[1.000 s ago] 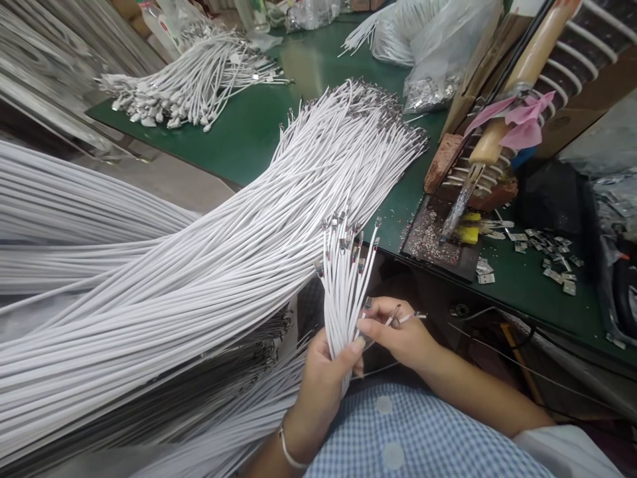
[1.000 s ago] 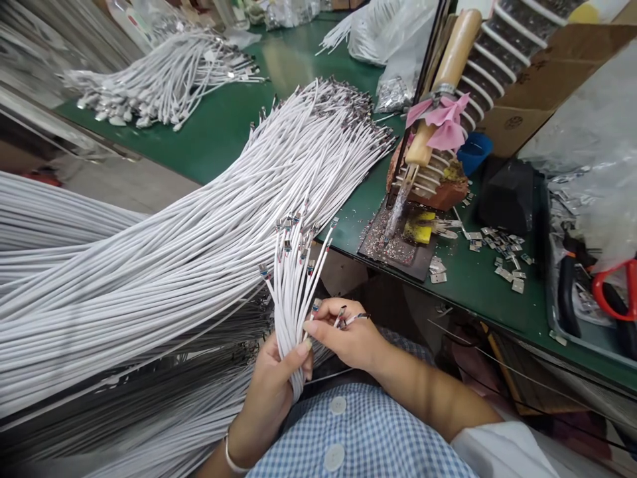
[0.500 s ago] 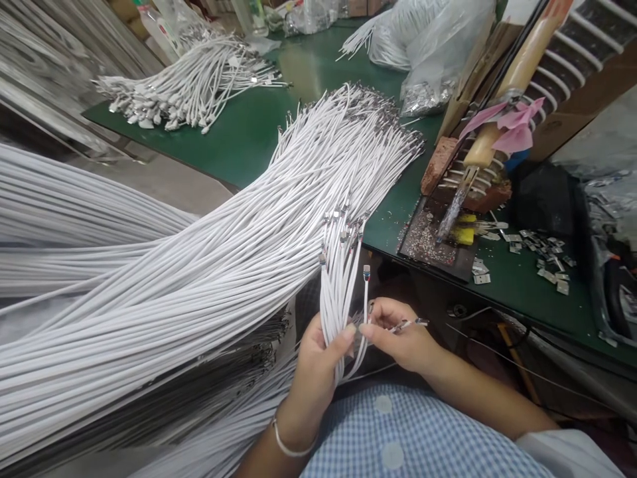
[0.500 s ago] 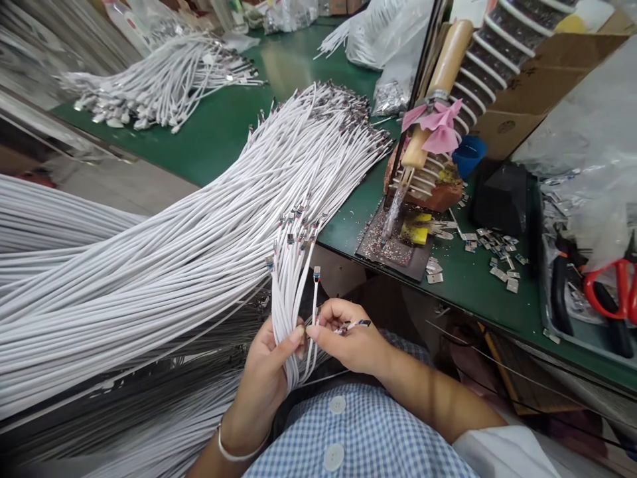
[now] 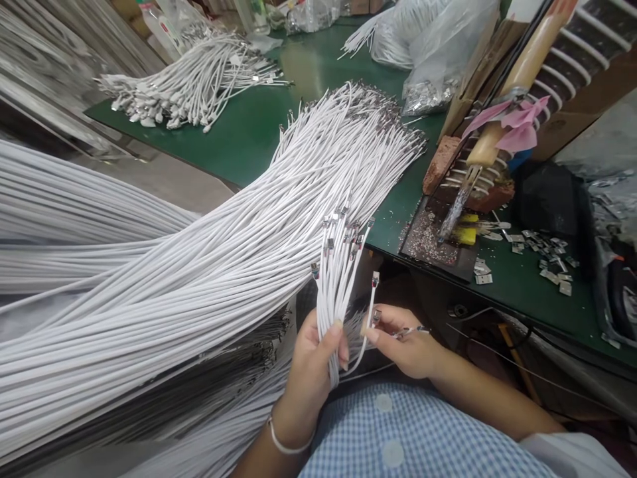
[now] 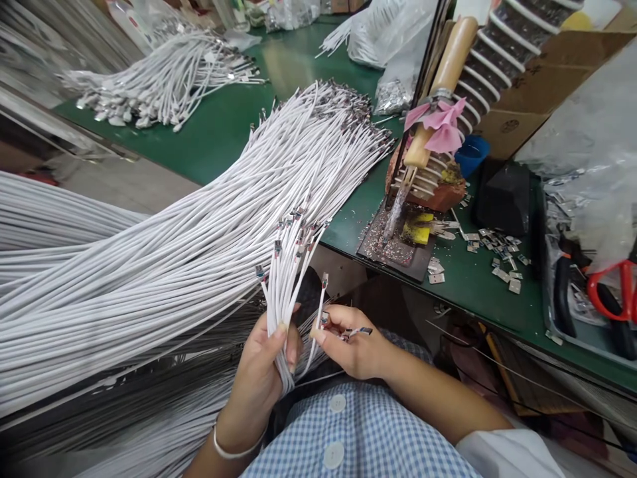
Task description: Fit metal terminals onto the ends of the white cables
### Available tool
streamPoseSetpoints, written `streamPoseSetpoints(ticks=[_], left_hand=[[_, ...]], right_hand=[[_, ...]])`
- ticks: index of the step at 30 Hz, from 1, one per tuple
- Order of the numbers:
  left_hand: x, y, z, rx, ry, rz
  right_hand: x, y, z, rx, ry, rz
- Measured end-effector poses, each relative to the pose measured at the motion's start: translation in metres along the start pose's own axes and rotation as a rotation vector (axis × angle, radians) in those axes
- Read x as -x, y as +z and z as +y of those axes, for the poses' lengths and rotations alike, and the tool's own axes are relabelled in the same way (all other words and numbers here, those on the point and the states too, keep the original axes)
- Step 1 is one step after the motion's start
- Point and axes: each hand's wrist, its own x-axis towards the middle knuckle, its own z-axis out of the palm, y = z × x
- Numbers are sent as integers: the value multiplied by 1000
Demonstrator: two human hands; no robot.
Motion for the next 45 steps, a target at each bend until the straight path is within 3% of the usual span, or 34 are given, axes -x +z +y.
streamPoseSetpoints(ticks=[4, 9, 14, 17, 22, 29, 34, 37, 41, 45], left_hand=[[-1, 0, 7, -14, 38, -51], [0, 4, 16, 45, 16, -93], [3, 1, 8, 144, -19, -176], [4, -1, 2, 115, -44, -158], [3, 4, 0, 34, -21, 16], [-3, 12, -12, -76, 23, -96], [-7, 20, -15, -106, 60, -44], [-10, 26, -10, -96, 67, -30], [-15, 34, -4, -52, 4, -12], [-24, 40, -4, -56, 61, -140]], right_hand=[[1, -1, -1, 44, -89, -53], [3, -4, 4, 33, -94, -75], [5, -10, 12, 133, -100, -73], [7, -13, 13, 132, -103, -94], [11, -15, 7, 120, -148, -164], [10, -9, 8, 181, -127, -124], [10, -9, 9, 261, -119, -123], [16, -22, 1, 421, -82, -90], [34, -52, -19, 796, 31, 56], [52, -78, -37, 655, -66, 120]])
